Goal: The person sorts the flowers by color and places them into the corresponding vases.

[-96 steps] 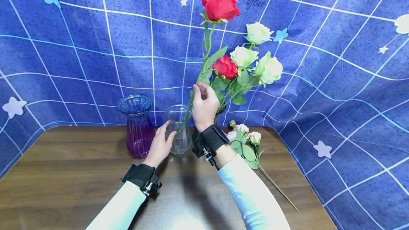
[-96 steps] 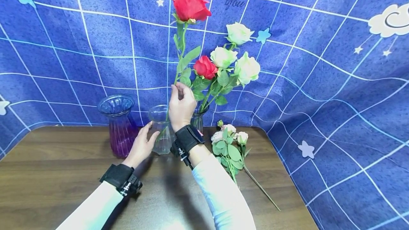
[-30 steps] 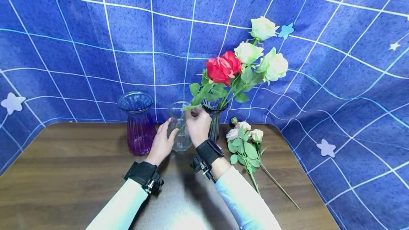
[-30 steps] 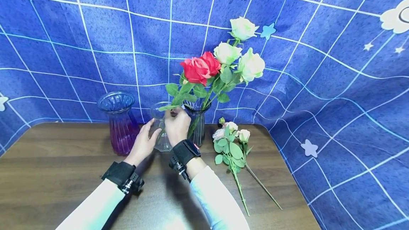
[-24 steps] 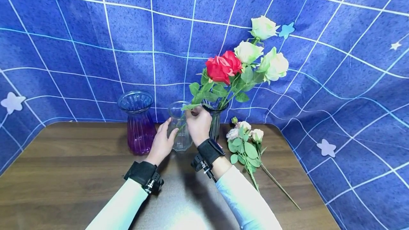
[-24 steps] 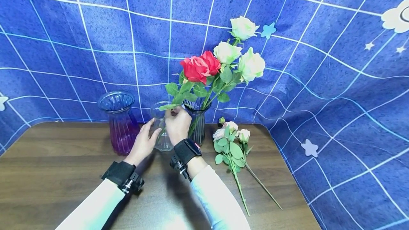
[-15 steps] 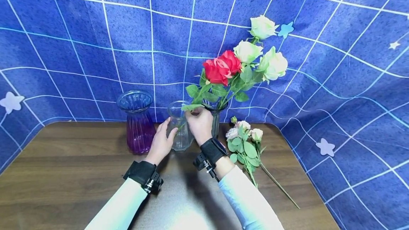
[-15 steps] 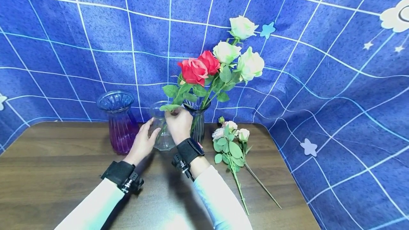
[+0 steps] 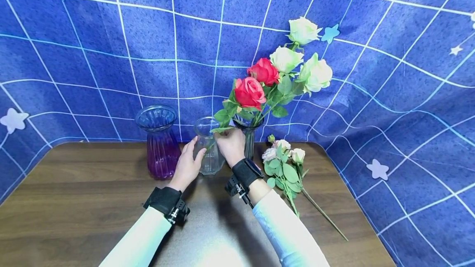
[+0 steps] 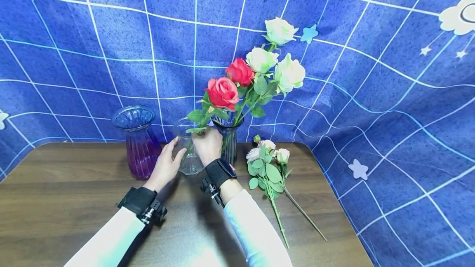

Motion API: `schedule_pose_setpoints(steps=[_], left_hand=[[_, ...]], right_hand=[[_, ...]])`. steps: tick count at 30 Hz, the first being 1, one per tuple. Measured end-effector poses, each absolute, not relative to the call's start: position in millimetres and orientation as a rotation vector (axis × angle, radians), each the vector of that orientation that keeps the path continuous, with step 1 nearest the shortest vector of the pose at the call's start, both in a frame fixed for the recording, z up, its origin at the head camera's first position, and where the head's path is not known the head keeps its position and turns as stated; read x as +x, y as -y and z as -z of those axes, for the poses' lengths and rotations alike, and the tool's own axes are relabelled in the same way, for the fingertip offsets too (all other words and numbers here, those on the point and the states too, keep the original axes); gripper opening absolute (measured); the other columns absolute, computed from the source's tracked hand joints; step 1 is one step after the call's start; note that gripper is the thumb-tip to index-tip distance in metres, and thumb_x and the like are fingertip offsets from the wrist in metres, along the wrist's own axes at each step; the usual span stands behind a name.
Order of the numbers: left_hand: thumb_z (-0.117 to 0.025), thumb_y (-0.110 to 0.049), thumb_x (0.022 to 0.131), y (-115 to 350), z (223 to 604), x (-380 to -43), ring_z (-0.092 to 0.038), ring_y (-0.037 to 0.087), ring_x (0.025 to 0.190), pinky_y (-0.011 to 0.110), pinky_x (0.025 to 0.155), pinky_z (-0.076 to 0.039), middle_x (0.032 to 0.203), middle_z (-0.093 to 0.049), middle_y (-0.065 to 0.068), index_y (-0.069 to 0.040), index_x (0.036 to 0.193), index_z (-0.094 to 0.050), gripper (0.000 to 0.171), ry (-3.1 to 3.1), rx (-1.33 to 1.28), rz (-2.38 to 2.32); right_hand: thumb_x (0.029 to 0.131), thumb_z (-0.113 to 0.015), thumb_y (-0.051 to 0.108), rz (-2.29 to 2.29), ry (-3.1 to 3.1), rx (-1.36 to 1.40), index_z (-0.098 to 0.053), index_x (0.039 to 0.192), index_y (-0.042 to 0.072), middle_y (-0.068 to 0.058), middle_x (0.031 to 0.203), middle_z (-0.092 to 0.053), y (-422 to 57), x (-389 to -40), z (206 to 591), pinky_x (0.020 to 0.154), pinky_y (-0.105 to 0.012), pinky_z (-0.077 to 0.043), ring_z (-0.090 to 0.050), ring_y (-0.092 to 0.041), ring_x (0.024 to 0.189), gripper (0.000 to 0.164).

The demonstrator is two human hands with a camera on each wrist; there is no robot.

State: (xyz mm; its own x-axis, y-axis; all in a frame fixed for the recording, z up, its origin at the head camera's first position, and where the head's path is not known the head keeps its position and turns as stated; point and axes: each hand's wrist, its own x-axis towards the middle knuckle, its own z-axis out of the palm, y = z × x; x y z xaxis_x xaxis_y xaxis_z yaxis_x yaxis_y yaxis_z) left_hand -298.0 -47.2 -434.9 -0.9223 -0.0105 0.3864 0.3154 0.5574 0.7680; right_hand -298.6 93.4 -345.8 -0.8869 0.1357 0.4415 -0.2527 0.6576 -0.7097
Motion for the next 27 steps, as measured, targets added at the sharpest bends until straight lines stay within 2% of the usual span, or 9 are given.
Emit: schedule_pose_setpoints(steps=[8,16,21,23,27], left_hand=[[-0.051,-0.025,0.097,48,434,-300,-0.039,0.036,0.132,0.048,0.109,-0.032,0.142,-0.039,0.024,-0.001,0.143,-0.034,0.055,2.480,-0.248,1.311],[-0.051,-0.025,0.097,48,437,-299,-0.039,0.036,0.131,0.048,0.110,-0.032,0.143,-0.039,0.024,-0.001,0.143,-0.033,0.055,2.488,-0.242,1.319],[-0.051,-0.026,0.097,48,439,-299,-0.039,0.036,0.131,0.048,0.110,-0.032,0.142,-0.039,0.023,-0.001,0.143,-0.033,0.055,2.493,-0.241,1.311],[-0.050,-0.026,0.097,48,438,-298,-0.039,0.037,0.131,0.049,0.109,-0.032,0.143,-0.038,0.023,-0.001,0.143,-0.033,0.055,2.498,-0.241,1.313],[-0.051,-0.027,0.097,48,436,-298,-0.039,0.037,0.132,0.048,0.110,-0.032,0.143,-0.039,0.023,-0.002,0.143,-0.033,0.056,2.494,-0.236,1.313]], right_hand=[[0.077,-0.067,0.024,-1.128,2.429,0.082,-0.034,0.044,0.019,0.008,0.043,-0.029,-93,-299,345,0.044,-0.025,-0.026,-0.031,-0.011,0.045,0.047],[0.080,-0.071,0.031,-1.275,2.386,0.085,-0.047,0.046,0.014,0.008,0.042,-0.037,-94,-294,352,0.044,-0.023,-0.027,-0.036,-0.008,0.043,0.045],[0.080,-0.070,0.033,-1.263,2.404,0.080,-0.063,0.053,0.009,0.002,0.047,-0.054,-97,-291,354,0.045,-0.024,-0.032,-0.043,-0.009,0.047,0.037],[0.080,-0.069,0.033,-1.246,2.411,0.067,-0.069,0.059,0.010,0.000,0.053,-0.062,-98,-290,355,0.047,-0.024,-0.036,-0.050,-0.010,0.050,0.031],[0.079,-0.069,0.031,-1.245,2.401,0.063,-0.074,0.074,0.009,-0.005,0.065,-0.069,-101,-288,356,0.053,-0.025,-0.043,-0.060,-0.015,0.060,0.022]])
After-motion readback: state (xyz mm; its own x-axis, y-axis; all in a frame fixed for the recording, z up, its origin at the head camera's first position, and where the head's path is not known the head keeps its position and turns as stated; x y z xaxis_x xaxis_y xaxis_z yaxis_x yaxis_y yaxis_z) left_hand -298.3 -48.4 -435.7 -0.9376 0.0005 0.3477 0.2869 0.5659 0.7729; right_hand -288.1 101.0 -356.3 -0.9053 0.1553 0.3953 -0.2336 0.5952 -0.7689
